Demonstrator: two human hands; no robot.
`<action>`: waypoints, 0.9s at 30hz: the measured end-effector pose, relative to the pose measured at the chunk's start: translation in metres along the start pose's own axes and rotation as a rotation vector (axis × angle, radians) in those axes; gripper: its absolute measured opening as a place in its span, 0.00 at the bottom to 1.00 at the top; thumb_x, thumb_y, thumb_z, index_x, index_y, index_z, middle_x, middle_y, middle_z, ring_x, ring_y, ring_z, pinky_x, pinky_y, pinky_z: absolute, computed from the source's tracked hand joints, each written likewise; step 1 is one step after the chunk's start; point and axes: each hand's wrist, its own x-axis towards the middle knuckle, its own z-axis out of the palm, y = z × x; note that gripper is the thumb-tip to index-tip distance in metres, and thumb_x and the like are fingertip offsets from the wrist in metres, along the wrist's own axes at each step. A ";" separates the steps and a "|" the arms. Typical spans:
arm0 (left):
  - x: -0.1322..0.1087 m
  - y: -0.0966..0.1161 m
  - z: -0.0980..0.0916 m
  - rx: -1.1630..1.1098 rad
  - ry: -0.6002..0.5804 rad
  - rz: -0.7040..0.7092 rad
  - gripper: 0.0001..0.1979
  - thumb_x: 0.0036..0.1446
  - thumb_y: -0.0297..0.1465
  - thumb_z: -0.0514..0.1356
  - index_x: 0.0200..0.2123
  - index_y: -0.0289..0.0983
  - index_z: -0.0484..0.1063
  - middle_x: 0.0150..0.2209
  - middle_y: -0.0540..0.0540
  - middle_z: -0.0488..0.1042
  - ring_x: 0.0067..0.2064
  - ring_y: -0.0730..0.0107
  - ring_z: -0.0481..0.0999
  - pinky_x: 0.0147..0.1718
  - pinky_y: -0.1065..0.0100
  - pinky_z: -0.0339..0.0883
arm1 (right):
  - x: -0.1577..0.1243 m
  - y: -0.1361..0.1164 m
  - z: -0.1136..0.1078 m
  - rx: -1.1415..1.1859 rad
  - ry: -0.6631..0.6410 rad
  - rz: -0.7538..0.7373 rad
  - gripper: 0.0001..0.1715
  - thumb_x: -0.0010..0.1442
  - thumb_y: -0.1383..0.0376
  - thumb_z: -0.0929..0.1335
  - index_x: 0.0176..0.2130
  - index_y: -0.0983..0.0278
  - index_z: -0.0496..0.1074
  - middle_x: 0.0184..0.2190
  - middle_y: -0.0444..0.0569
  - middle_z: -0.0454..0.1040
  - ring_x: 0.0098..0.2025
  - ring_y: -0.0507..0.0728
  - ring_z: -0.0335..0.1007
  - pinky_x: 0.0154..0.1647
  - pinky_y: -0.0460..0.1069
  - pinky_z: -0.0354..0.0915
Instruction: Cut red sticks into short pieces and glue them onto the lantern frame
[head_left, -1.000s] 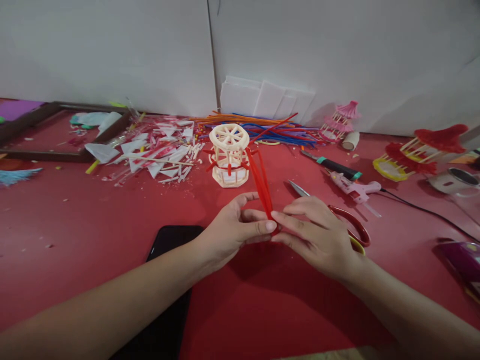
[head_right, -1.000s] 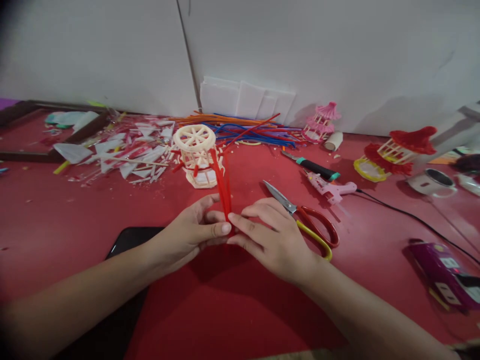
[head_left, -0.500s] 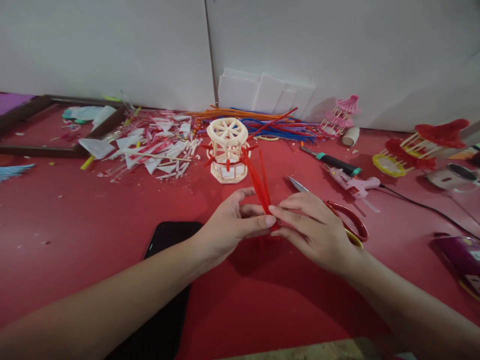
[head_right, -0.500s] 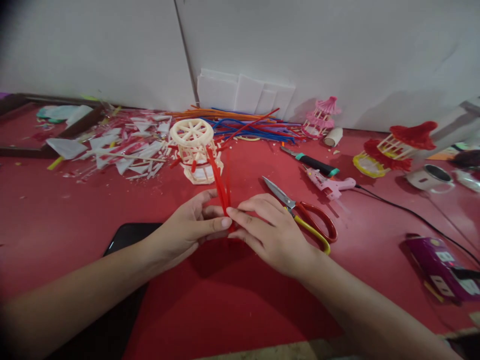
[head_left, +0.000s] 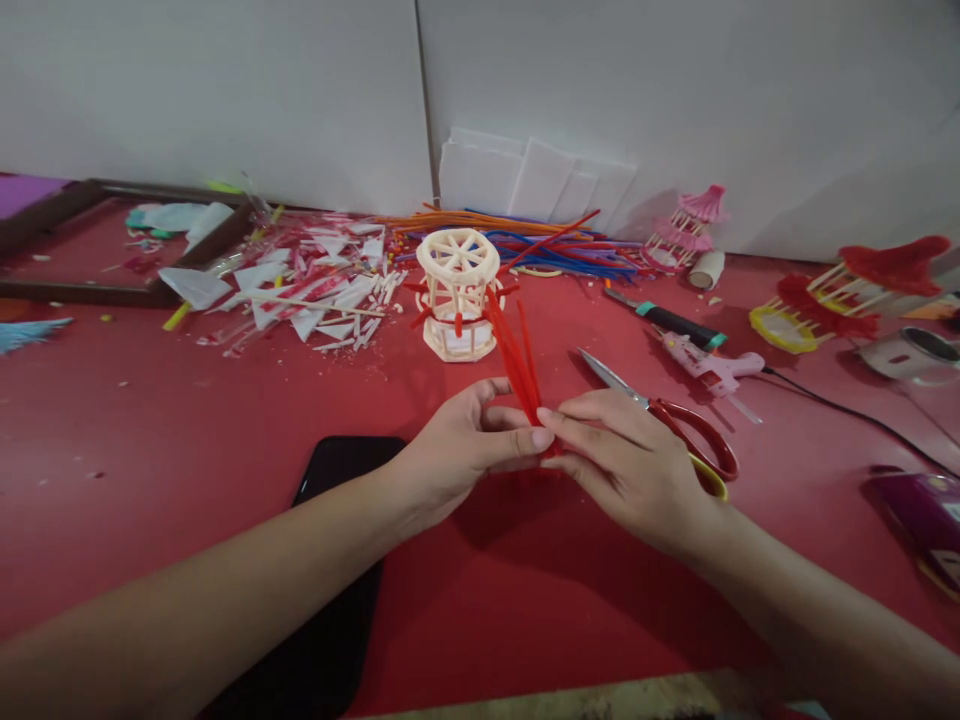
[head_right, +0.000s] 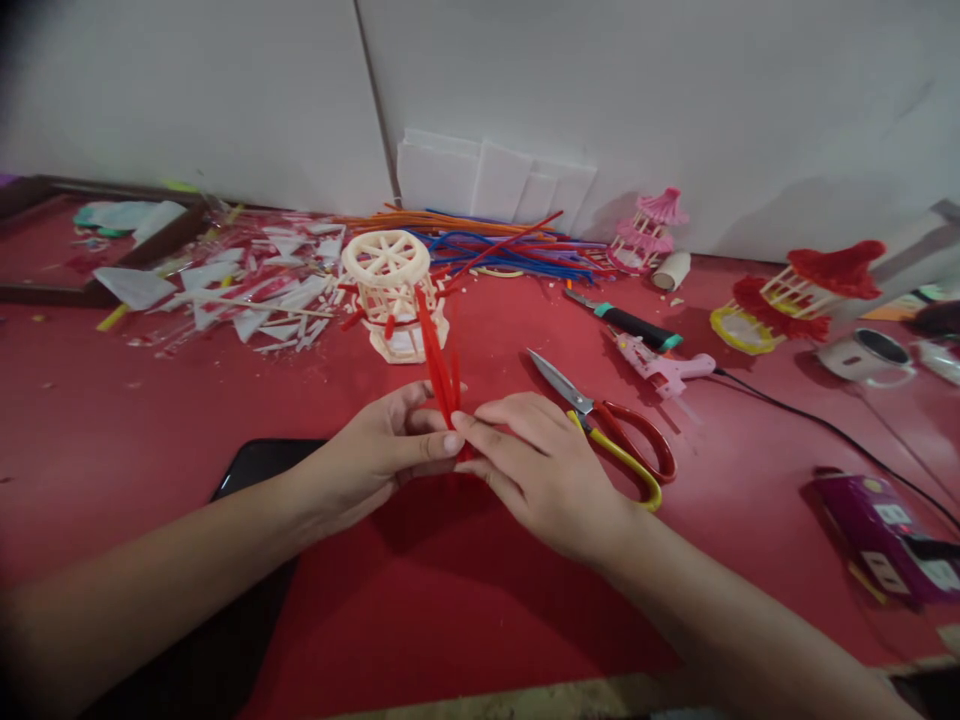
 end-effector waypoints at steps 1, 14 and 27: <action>0.000 0.000 0.000 -0.005 0.007 -0.001 0.27 0.43 0.25 0.74 0.45 0.37 0.66 0.26 0.53 0.79 0.29 0.73 0.81 0.37 0.70 0.75 | 0.000 0.001 -0.001 0.012 -0.013 -0.005 0.20 0.66 0.62 0.67 0.57 0.59 0.70 0.42 0.52 0.77 0.45 0.59 0.74 0.47 0.56 0.72; -0.002 0.003 0.002 -0.006 0.027 -0.029 0.29 0.43 0.24 0.74 0.46 0.38 0.64 0.25 0.57 0.77 0.28 0.75 0.79 0.35 0.70 0.76 | 0.003 0.003 -0.005 0.195 0.115 -0.013 0.12 0.62 0.68 0.71 0.47 0.60 0.76 0.41 0.51 0.79 0.44 0.56 0.77 0.46 0.53 0.74; 0.000 0.002 0.000 -0.001 0.010 -0.059 0.29 0.40 0.28 0.76 0.47 0.35 0.71 0.28 0.51 0.81 0.29 0.73 0.81 0.32 0.74 0.75 | 0.001 0.008 -0.005 0.086 0.115 -0.168 0.13 0.60 0.70 0.72 0.46 0.64 0.76 0.44 0.53 0.78 0.49 0.59 0.74 0.48 0.58 0.74</action>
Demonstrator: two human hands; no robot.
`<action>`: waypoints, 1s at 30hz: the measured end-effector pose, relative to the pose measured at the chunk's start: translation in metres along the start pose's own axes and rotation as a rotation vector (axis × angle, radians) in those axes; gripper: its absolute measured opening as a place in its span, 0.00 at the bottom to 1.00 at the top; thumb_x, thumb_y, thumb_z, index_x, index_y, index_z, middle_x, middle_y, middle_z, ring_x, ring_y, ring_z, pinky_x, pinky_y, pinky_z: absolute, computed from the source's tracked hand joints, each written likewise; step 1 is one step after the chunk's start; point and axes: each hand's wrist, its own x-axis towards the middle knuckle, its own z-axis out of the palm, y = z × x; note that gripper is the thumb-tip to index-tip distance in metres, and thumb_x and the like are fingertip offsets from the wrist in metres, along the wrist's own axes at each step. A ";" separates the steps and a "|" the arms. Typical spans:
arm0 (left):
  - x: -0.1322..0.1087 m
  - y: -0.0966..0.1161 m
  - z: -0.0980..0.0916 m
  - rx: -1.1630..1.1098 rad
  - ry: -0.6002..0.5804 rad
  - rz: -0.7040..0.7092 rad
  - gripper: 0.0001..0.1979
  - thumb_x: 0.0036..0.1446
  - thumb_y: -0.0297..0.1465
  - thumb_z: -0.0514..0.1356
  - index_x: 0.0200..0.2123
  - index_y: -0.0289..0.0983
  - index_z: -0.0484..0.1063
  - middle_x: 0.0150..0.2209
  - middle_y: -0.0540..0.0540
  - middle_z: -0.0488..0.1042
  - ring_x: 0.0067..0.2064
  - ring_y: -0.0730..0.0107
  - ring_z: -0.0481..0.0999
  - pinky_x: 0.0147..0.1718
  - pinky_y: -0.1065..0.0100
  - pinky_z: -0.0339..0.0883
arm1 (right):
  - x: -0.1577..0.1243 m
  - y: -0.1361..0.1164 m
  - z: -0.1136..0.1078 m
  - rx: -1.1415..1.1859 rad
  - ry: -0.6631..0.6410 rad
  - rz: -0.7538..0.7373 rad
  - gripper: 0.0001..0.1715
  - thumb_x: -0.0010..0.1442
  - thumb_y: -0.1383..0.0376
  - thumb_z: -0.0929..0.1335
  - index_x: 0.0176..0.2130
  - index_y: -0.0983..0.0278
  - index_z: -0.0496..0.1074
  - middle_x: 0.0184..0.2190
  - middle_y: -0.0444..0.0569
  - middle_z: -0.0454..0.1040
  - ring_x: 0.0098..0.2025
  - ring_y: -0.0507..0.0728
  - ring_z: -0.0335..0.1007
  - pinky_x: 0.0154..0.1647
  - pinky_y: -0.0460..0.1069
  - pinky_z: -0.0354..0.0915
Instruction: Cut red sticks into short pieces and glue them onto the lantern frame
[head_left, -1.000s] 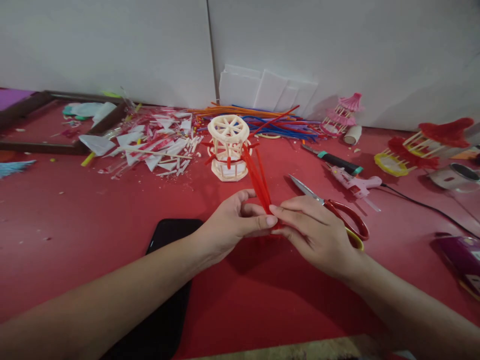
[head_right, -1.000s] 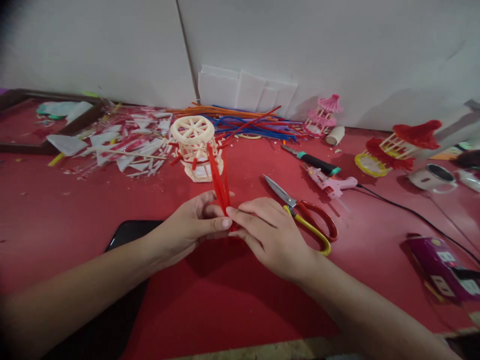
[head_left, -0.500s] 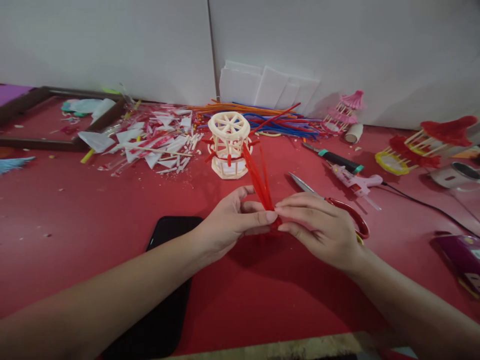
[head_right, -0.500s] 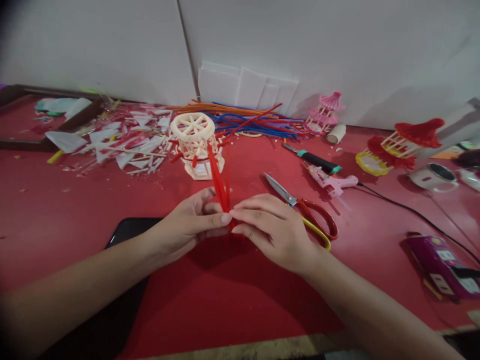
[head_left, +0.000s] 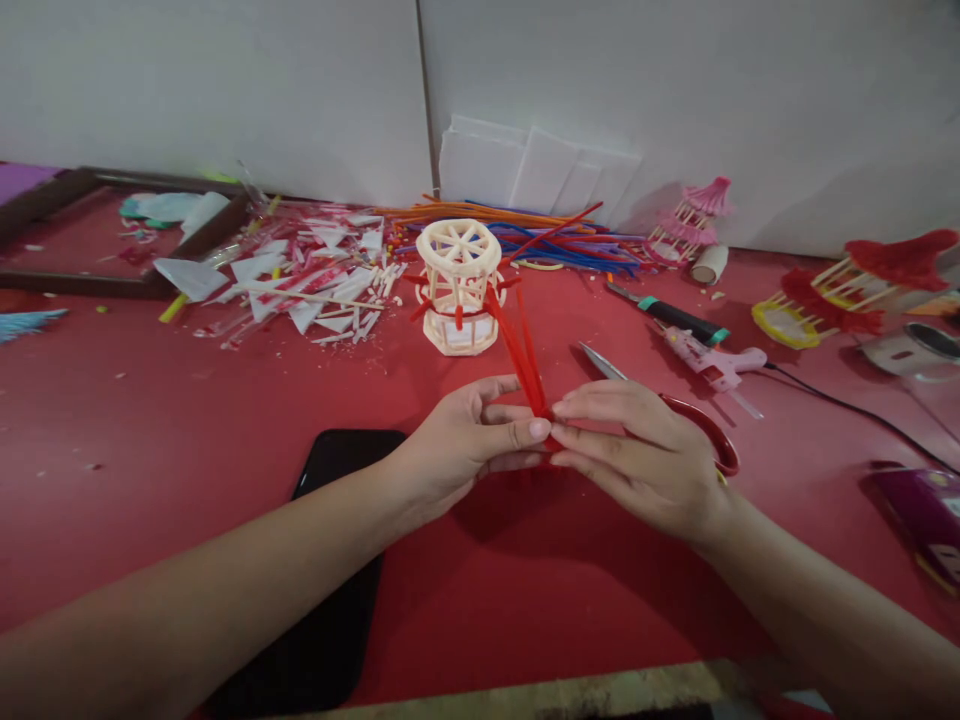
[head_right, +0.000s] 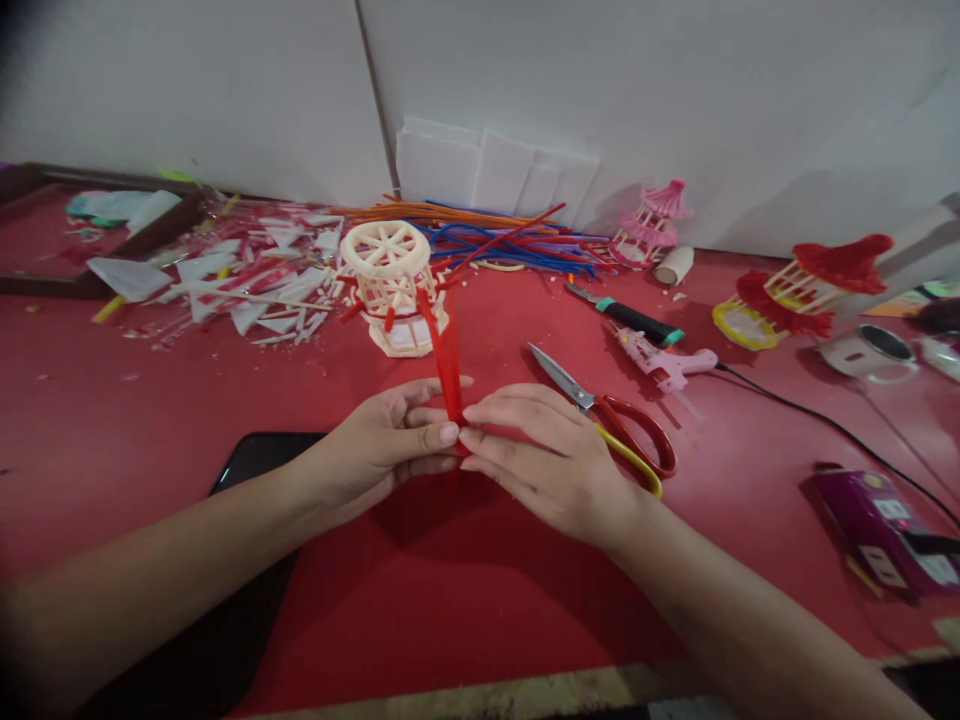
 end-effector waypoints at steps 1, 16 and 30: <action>0.000 0.000 0.000 -0.003 0.003 -0.001 0.30 0.40 0.28 0.76 0.47 0.35 0.71 0.28 0.51 0.81 0.29 0.72 0.81 0.33 0.73 0.75 | 0.000 0.000 0.000 0.002 0.006 -0.004 0.12 0.59 0.71 0.72 0.45 0.65 0.76 0.44 0.53 0.78 0.49 0.59 0.74 0.48 0.58 0.74; 0.002 -0.003 -0.001 -0.001 -0.084 0.043 0.29 0.40 0.27 0.76 0.47 0.33 0.72 0.27 0.50 0.81 0.29 0.74 0.81 0.34 0.74 0.75 | 0.002 -0.005 0.000 0.074 0.021 0.074 0.04 0.59 0.71 0.72 0.37 0.65 0.76 0.41 0.52 0.78 0.45 0.57 0.75 0.49 0.56 0.73; 0.002 -0.002 0.001 -0.128 -0.056 0.032 0.26 0.42 0.24 0.75 0.45 0.36 0.71 0.30 0.49 0.83 0.31 0.74 0.82 0.36 0.73 0.77 | 0.004 -0.015 0.002 -0.147 0.077 0.026 0.08 0.57 0.74 0.72 0.39 0.67 0.77 0.33 0.51 0.76 0.37 0.56 0.73 0.38 0.53 0.74</action>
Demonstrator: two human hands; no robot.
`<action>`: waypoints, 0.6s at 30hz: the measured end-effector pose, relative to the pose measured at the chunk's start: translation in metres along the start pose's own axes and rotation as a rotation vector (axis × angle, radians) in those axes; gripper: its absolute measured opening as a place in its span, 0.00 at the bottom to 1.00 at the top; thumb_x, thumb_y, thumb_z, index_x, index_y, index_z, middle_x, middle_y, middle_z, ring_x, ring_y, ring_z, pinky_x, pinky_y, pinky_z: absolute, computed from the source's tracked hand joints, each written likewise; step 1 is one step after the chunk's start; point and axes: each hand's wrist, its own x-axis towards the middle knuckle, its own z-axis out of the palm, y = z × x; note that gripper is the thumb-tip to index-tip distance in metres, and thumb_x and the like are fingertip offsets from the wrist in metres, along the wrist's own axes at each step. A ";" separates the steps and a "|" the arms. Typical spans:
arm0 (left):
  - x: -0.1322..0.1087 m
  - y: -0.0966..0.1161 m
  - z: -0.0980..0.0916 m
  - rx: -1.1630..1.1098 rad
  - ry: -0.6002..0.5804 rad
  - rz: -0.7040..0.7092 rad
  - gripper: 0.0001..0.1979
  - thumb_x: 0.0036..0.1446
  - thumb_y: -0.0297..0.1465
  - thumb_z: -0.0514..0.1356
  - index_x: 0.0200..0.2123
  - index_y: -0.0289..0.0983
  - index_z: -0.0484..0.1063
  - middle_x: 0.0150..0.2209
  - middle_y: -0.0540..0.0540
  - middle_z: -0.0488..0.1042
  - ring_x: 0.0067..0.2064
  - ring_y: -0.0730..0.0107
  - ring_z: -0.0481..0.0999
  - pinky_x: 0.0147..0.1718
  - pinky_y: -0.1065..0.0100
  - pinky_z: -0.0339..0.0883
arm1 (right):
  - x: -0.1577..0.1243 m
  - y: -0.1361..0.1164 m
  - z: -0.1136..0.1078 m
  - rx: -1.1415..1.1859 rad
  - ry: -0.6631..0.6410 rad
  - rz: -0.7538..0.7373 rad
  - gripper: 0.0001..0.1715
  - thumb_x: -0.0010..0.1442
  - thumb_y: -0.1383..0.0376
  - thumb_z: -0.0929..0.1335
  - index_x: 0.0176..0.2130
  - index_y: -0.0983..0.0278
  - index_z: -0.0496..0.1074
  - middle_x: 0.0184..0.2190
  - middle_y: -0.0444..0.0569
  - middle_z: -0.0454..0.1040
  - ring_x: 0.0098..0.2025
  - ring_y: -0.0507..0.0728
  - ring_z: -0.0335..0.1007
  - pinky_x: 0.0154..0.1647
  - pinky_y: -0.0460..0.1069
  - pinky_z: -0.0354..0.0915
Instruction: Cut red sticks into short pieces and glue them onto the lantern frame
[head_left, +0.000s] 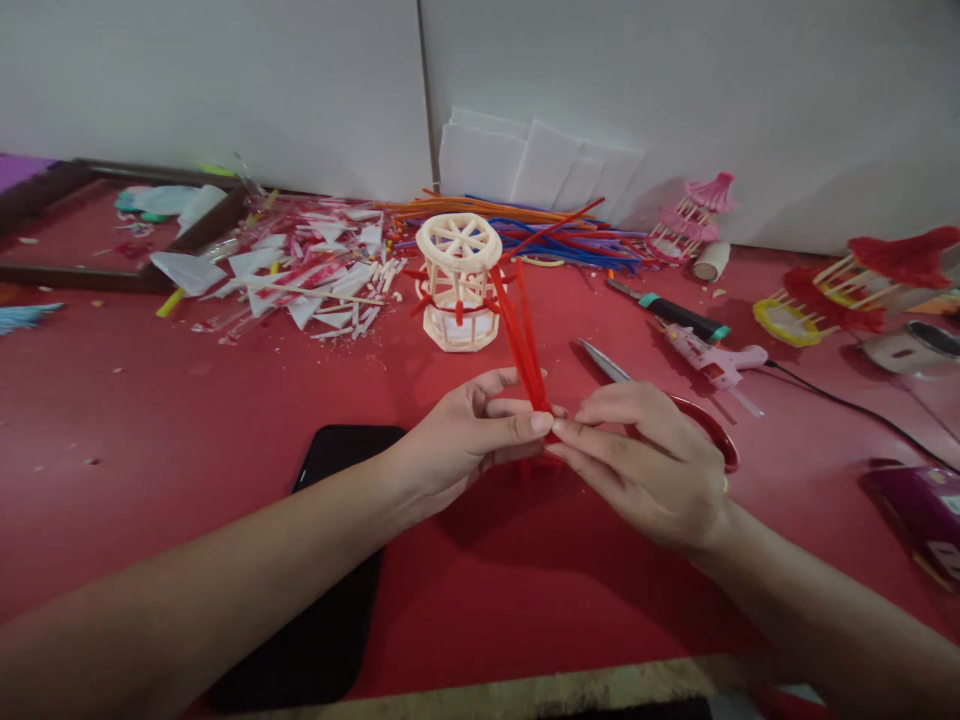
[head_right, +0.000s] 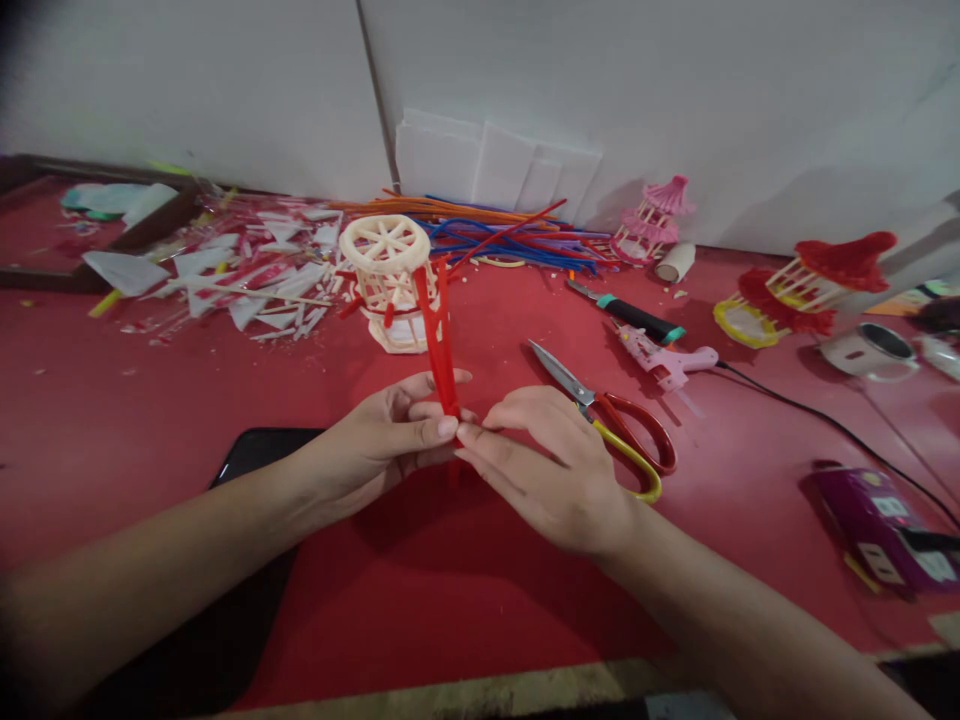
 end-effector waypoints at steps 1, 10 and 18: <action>0.000 0.000 0.000 -0.004 0.001 0.000 0.26 0.42 0.24 0.75 0.44 0.36 0.71 0.29 0.49 0.83 0.31 0.74 0.82 0.36 0.74 0.77 | -0.001 0.000 0.000 0.013 0.008 -0.002 0.08 0.57 0.75 0.72 0.39 0.67 0.77 0.32 0.50 0.76 0.37 0.56 0.74 0.38 0.53 0.74; -0.001 -0.001 0.000 0.028 -0.023 0.051 0.24 0.44 0.24 0.74 0.44 0.36 0.70 0.29 0.49 0.83 0.31 0.74 0.82 0.35 0.74 0.76 | -0.002 -0.003 0.002 0.233 -0.053 0.239 0.06 0.58 0.69 0.72 0.39 0.64 0.75 0.34 0.48 0.78 0.36 0.54 0.75 0.39 0.50 0.73; -0.003 -0.001 0.001 0.209 -0.134 0.139 0.17 0.51 0.26 0.70 0.41 0.36 0.68 0.27 0.51 0.81 0.24 0.73 0.78 0.30 0.69 0.73 | -0.002 -0.011 0.010 1.085 -0.289 1.020 0.16 0.61 0.56 0.71 0.31 0.66 0.76 0.25 0.46 0.79 0.21 0.48 0.72 0.21 0.42 0.69</action>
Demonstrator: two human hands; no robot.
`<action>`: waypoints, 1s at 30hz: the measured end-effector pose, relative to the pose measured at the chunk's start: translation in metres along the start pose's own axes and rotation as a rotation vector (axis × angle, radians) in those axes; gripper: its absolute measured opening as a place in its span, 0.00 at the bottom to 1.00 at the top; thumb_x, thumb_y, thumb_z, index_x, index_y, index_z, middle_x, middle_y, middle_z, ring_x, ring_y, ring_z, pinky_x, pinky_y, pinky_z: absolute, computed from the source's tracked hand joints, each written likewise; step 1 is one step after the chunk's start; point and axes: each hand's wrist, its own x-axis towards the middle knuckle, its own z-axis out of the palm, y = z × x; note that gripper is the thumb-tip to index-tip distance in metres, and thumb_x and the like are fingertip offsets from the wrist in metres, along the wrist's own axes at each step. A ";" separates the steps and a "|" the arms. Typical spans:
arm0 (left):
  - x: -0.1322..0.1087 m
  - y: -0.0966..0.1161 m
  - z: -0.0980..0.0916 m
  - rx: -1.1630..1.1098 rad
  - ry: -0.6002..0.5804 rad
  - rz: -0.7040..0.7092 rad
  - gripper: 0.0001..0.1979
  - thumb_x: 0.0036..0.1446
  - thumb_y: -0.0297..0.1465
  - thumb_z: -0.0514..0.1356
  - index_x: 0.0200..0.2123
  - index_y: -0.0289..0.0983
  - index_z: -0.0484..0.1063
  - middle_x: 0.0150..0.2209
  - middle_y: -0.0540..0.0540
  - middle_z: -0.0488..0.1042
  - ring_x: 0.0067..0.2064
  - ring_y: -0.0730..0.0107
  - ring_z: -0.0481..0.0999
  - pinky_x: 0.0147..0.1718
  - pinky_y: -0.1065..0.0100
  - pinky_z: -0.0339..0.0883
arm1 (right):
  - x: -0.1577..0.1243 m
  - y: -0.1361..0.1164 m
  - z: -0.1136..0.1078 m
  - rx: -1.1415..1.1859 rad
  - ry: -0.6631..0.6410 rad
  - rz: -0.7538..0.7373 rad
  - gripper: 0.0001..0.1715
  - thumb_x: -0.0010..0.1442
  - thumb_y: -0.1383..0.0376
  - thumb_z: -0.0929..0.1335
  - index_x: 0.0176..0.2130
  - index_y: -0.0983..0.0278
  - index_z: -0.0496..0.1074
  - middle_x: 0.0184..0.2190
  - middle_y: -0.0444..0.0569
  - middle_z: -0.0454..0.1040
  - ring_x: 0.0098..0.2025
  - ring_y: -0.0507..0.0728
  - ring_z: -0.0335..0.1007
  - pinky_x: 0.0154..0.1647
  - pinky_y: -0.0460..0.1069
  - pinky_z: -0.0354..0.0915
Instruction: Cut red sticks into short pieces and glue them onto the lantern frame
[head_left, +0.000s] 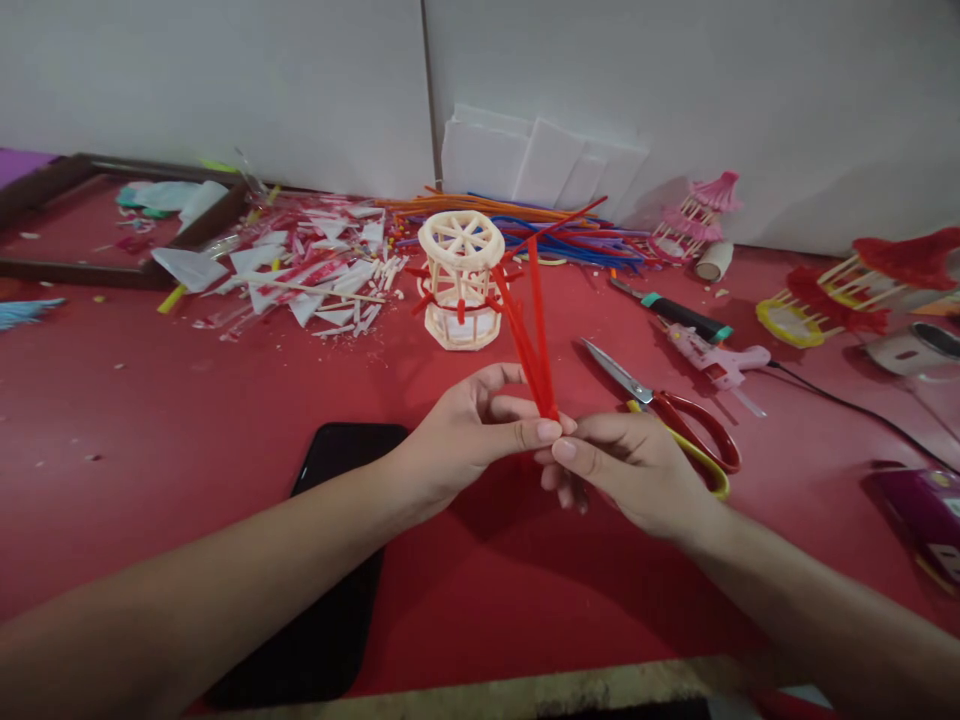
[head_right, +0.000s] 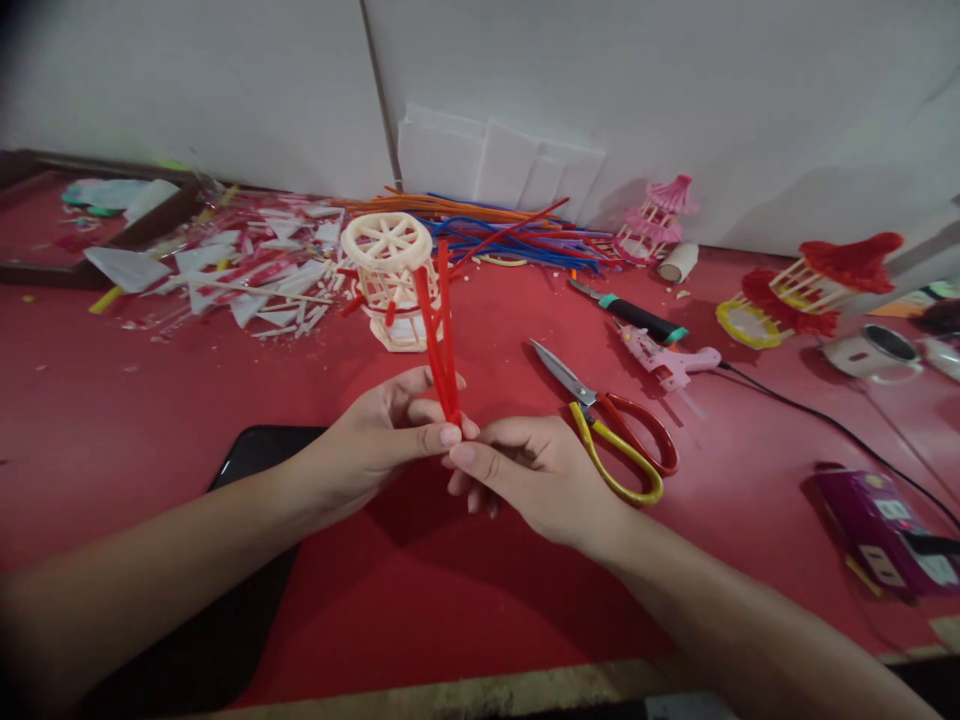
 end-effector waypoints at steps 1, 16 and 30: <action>0.000 0.000 0.000 0.011 0.022 -0.006 0.17 0.50 0.26 0.71 0.40 0.36 0.68 0.27 0.51 0.80 0.25 0.73 0.78 0.30 0.70 0.73 | 0.001 0.000 0.000 0.043 0.005 0.015 0.15 0.59 0.56 0.72 0.30 0.66 0.76 0.24 0.46 0.79 0.20 0.47 0.71 0.20 0.41 0.69; -0.002 0.003 0.004 0.014 0.039 -0.002 0.11 0.48 0.28 0.72 0.30 0.35 0.71 0.28 0.50 0.81 0.30 0.76 0.79 0.35 0.74 0.73 | -0.006 0.001 0.008 -0.531 0.296 -0.401 0.14 0.60 0.64 0.70 0.23 0.64 0.73 0.20 0.44 0.74 0.21 0.48 0.68 0.22 0.44 0.62; -0.010 0.001 0.014 0.352 0.233 0.236 0.06 0.53 0.28 0.68 0.36 0.39 0.82 0.31 0.48 0.82 0.31 0.70 0.80 0.34 0.70 0.75 | 0.001 0.001 0.009 -0.334 0.238 -0.222 0.15 0.60 0.63 0.69 0.23 0.64 0.72 0.16 0.41 0.71 0.17 0.46 0.63 0.18 0.41 0.60</action>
